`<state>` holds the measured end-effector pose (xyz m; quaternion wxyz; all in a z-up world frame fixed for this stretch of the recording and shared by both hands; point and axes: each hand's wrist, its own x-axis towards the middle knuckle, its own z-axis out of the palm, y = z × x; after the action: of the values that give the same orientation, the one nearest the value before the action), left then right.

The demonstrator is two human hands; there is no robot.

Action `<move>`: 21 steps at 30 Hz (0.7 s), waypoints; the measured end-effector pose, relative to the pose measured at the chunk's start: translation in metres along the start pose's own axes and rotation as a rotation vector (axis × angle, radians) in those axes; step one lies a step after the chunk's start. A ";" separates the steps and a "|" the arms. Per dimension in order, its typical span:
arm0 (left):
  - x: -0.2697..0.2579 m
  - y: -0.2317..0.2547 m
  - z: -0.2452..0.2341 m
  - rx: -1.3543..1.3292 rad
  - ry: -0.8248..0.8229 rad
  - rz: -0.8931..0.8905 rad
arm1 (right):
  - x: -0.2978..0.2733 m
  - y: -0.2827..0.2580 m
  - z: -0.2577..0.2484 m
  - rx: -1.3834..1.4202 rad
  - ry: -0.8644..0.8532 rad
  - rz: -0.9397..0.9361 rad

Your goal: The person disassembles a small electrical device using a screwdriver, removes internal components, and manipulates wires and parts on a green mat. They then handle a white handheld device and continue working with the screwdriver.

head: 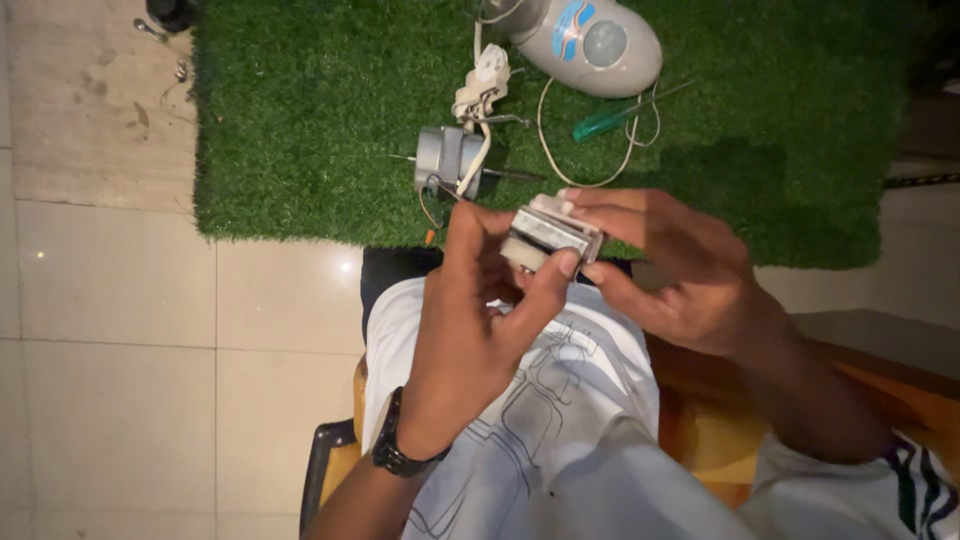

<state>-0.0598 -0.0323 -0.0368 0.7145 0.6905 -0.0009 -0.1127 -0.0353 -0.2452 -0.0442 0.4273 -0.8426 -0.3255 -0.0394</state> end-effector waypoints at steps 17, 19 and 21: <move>0.036 -0.067 -0.020 -0.348 -0.186 -0.017 | -0.018 0.104 0.032 0.671 0.577 0.359; 0.036 -0.089 -0.031 -0.339 -0.140 0.004 | -0.026 0.111 0.044 0.812 0.643 0.422; 0.037 -0.110 -0.043 -0.322 -0.085 0.121 | -0.038 0.113 0.051 0.924 0.669 0.454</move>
<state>-0.0343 0.0013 -0.1529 0.8206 0.5605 -0.0546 -0.0972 -0.0102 -0.2745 -0.1675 0.8252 -0.5604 0.0305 -0.0643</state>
